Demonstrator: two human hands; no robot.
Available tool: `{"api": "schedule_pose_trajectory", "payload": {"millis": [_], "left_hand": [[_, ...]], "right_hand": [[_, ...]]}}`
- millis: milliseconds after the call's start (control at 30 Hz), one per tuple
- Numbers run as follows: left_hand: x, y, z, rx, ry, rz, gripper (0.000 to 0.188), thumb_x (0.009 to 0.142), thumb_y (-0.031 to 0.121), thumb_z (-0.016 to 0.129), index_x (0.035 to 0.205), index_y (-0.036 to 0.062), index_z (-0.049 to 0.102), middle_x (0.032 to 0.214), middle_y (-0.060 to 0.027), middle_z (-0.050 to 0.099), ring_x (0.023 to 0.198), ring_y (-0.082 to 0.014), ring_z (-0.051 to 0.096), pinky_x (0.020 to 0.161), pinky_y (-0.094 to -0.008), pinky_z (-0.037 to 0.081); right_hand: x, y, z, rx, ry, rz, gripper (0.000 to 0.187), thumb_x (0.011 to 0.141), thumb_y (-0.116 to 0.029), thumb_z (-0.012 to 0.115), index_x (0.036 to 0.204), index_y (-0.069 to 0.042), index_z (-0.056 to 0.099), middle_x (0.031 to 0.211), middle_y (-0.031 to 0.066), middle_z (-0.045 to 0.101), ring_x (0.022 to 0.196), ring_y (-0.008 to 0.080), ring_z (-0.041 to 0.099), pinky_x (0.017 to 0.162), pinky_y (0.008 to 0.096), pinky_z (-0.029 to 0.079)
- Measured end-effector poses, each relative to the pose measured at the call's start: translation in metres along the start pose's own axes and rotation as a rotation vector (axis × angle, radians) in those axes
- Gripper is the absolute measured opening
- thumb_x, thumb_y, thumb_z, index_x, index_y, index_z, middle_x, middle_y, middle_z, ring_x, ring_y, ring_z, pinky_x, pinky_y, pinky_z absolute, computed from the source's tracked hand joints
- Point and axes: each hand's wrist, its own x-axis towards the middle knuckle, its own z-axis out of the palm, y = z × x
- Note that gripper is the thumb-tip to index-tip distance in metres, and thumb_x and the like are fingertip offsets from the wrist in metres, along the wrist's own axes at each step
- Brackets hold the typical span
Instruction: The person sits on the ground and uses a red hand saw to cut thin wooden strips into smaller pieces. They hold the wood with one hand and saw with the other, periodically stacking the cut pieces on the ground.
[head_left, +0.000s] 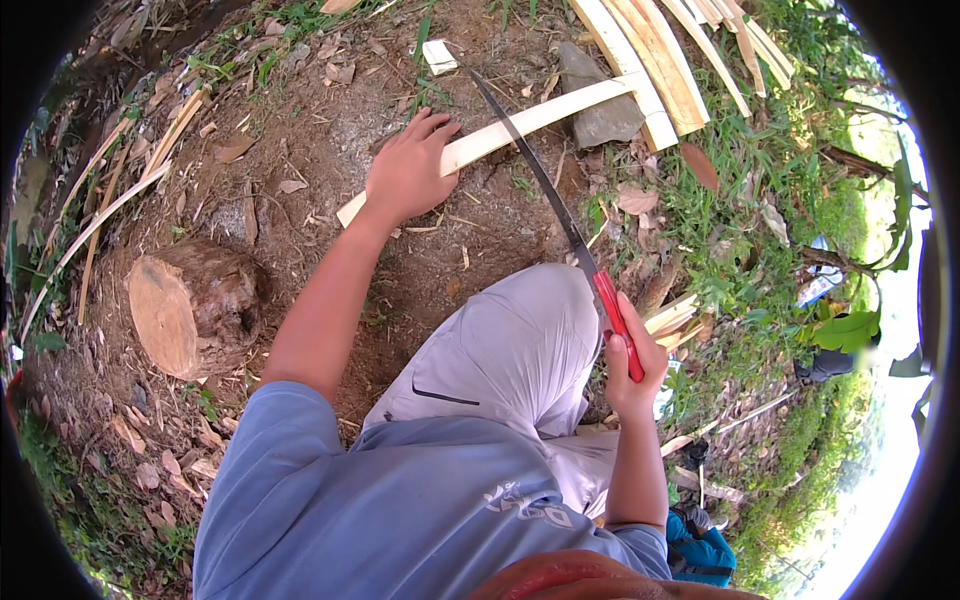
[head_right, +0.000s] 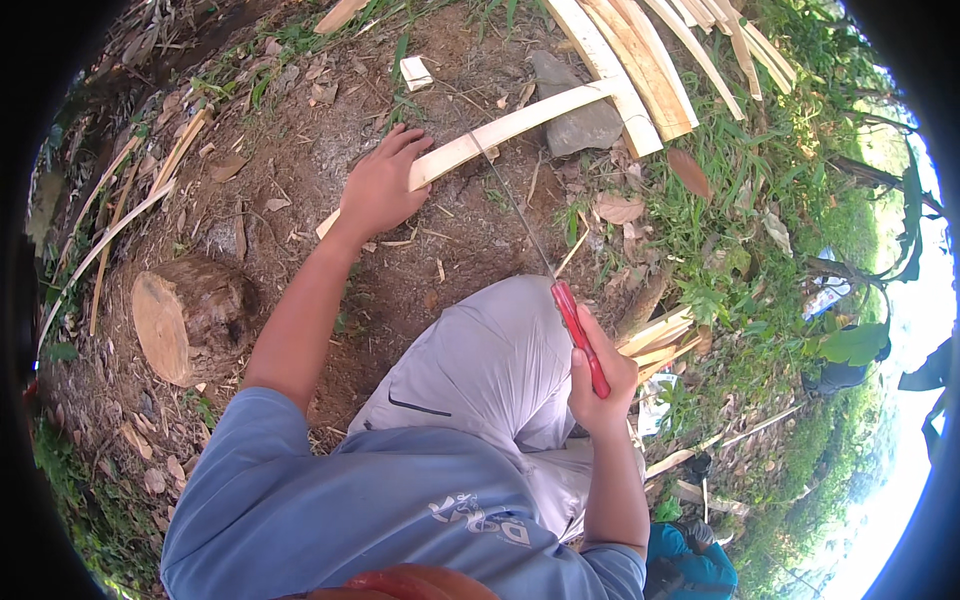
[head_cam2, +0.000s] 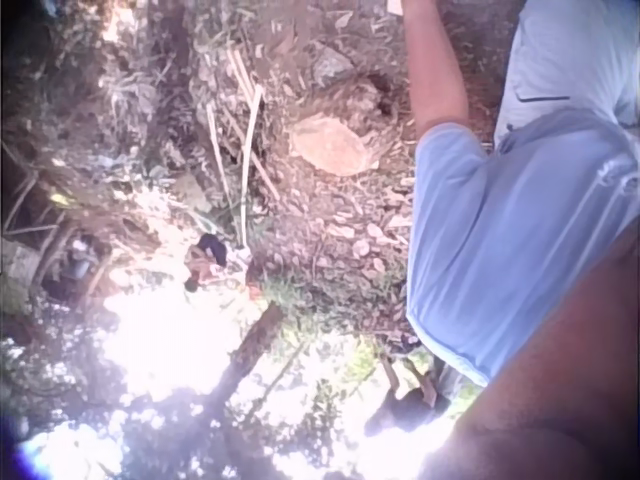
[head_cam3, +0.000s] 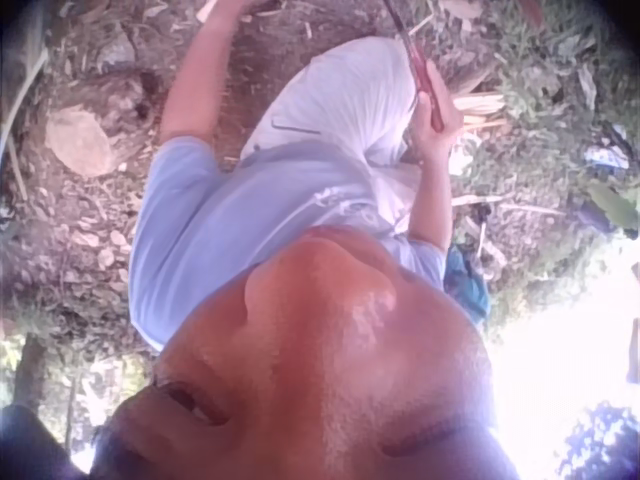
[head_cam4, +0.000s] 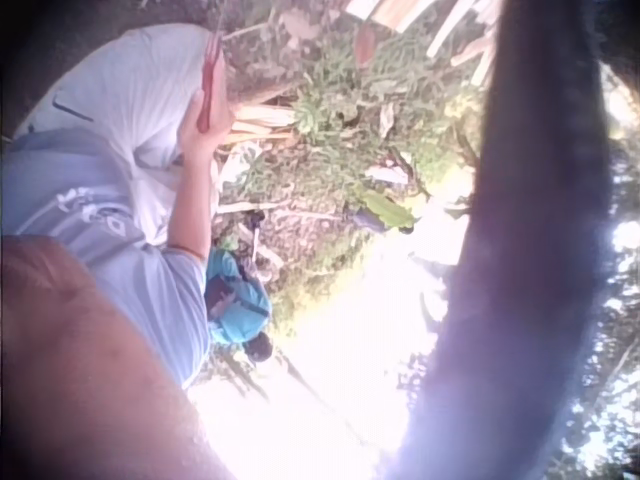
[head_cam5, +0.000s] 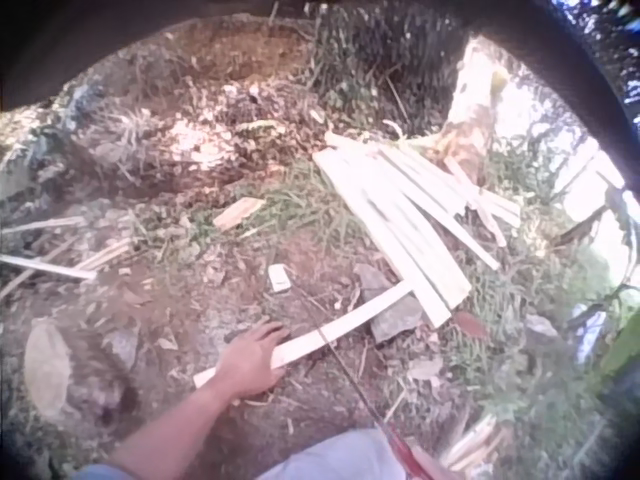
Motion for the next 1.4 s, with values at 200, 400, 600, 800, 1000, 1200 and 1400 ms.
{"api": "schedule_pose_trajectory", "payload": {"millis": [200, 400, 600, 800, 1000, 1200, 1400], "left_hand": [[0.000, 0.005, -0.004, -0.015, -0.013, 0.021, 0.078, 0.084, 0.018, 0.074, 0.160, 0.0168, 0.053, 0.166, -0.0073, 0.050, 0.161, -0.0291, 0.036, 0.129, -0.0485, 0.037], [-0.001, 0.004, -0.005, 0.002, -0.016, 0.026, 0.078, 0.084, 0.018, 0.075, 0.160, 0.0166, 0.053, 0.166, -0.0081, 0.050, 0.161, -0.0294, 0.038, 0.129, -0.0482, 0.037], [0.001, 0.004, -0.003, -0.005, 0.012, 0.043, 0.077, 0.083, 0.017, 0.077, 0.157, 0.0152, 0.056, 0.164, -0.0082, 0.052, 0.159, -0.0302, 0.040, 0.127, -0.0487, 0.039], [0.001, 0.003, -0.002, -0.011, 0.020, 0.023, 0.076, 0.081, 0.016, 0.076, 0.155, 0.0143, 0.057, 0.164, -0.0081, 0.053, 0.158, -0.0301, 0.042, 0.127, -0.0478, 0.040], [0.001, 0.005, -0.004, -0.020, 0.014, 0.012, 0.076, 0.082, 0.017, 0.075, 0.155, 0.0143, 0.057, 0.164, -0.0068, 0.053, 0.158, -0.0287, 0.041, 0.127, -0.0473, 0.040], [0.001, 0.005, -0.004, -0.002, 0.012, 0.002, 0.074, 0.083, 0.018, 0.075, 0.155, 0.0144, 0.057, 0.165, -0.0062, 0.052, 0.159, -0.0271, 0.041, 0.128, -0.0469, 0.040], [0.000, 0.006, -0.007, -0.014, -0.015, -0.008, 0.074, 0.086, 0.021, 0.078, 0.156, 0.0128, 0.056, 0.166, -0.0070, 0.051, 0.161, -0.0271, 0.038, 0.129, -0.0461, 0.038]], "right_hand": [[0.012, 0.001, 0.010, 0.008, 0.007, -0.025, 0.048, 0.100, -0.002, 0.063, 0.147, 0.003, 0.064, 0.134, 0.0220, 0.076, 0.103, 0.0234, 0.079, 0.091, 0.0301, 0.057], [0.096, -0.001, 0.066, 0.102, 0.031, -0.060, 0.046, 0.103, -0.004, 0.064, 0.148, -0.001, 0.064, 0.132, 0.0197, 0.077, 0.102, 0.0171, 0.077, 0.088, 0.0280, 0.056], [0.177, -0.012, 0.114, 0.226, 0.112, -0.213, 0.045, 0.104, -0.005, 0.065, 0.148, -0.003, 0.066, 0.131, 0.0188, 0.078, 0.100, 0.0105, 0.073, 0.086, 0.0272, 0.056], [0.176, -0.011, 0.116, 0.259, 0.099, -0.223, 0.044, 0.104, -0.004, 0.065, 0.148, -0.003, 0.066, 0.130, 0.0192, 0.078, 0.098, 0.0087, 0.071, 0.084, 0.0269, 0.056], [0.172, -0.010, 0.118, 0.264, 0.097, -0.237, 0.045, 0.104, -0.004, 0.064, 0.149, -0.002, 0.065, 0.131, 0.0196, 0.077, 0.102, 0.0084, 0.070, 0.088, 0.0277, 0.056], [0.173, -0.012, 0.114, 0.270, 0.099, -0.234, 0.045, 0.105, -0.003, 0.064, 0.149, -0.001, 0.064, 0.130, 0.0177, 0.078, 0.102, 0.0085, 0.069, 0.089, 0.0276, 0.056], [0.174, -0.012, 0.113, 0.274, 0.105, -0.194, 0.044, 0.106, -0.004, 0.064, 0.149, -0.002, 0.065, 0.126, 0.0142, 0.079, 0.094, 0.0070, 0.066, 0.085, 0.0259, 0.055]]}}
